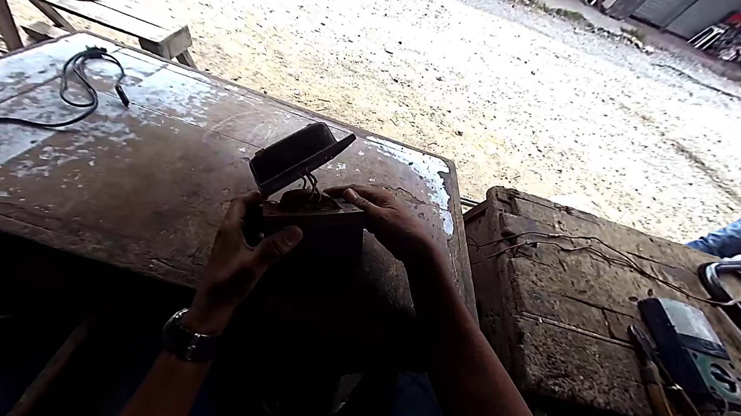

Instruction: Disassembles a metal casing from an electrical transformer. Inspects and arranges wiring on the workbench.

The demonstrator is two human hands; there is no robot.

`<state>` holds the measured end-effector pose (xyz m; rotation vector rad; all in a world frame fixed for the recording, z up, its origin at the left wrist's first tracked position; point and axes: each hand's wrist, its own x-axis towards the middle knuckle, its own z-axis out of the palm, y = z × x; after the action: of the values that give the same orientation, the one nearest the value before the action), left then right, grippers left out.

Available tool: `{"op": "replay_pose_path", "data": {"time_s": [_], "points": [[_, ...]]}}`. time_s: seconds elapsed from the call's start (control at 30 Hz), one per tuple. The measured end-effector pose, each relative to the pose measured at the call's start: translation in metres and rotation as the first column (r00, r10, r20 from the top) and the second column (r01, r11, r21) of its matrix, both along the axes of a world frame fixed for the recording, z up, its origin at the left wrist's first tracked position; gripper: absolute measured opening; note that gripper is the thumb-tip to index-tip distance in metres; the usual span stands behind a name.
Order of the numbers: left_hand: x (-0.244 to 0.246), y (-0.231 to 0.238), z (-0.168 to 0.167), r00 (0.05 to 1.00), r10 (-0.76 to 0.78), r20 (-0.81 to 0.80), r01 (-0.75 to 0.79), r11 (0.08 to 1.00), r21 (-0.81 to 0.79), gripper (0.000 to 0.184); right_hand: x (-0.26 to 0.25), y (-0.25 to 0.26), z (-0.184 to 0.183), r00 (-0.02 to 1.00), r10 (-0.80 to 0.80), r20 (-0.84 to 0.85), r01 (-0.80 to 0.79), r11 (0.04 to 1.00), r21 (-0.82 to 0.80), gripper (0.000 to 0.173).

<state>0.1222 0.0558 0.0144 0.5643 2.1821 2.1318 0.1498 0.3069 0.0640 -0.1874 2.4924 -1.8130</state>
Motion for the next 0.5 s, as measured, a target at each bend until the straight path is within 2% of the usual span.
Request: {"op": "replay_pose_path", "data": {"time_s": [0.37, 0.5], "points": [[-0.0002, 0.0018, -0.0013, 0.999, -0.018, 0.027, 0.016, 0.998, 0.066, 0.093, -0.0042, 0.0012, -0.0024, 0.999, -0.007, 0.037, 0.007, 1.000, -0.015, 0.043], [-0.0018, 0.0004, -0.0027, 1.000, -0.003, -0.006, 0.003, 1.000, 0.016, 0.090, -0.0041, 0.0000, -0.0024, 0.999, -0.022, 0.033, 0.023, 1.000, -0.015, 0.044]]}}
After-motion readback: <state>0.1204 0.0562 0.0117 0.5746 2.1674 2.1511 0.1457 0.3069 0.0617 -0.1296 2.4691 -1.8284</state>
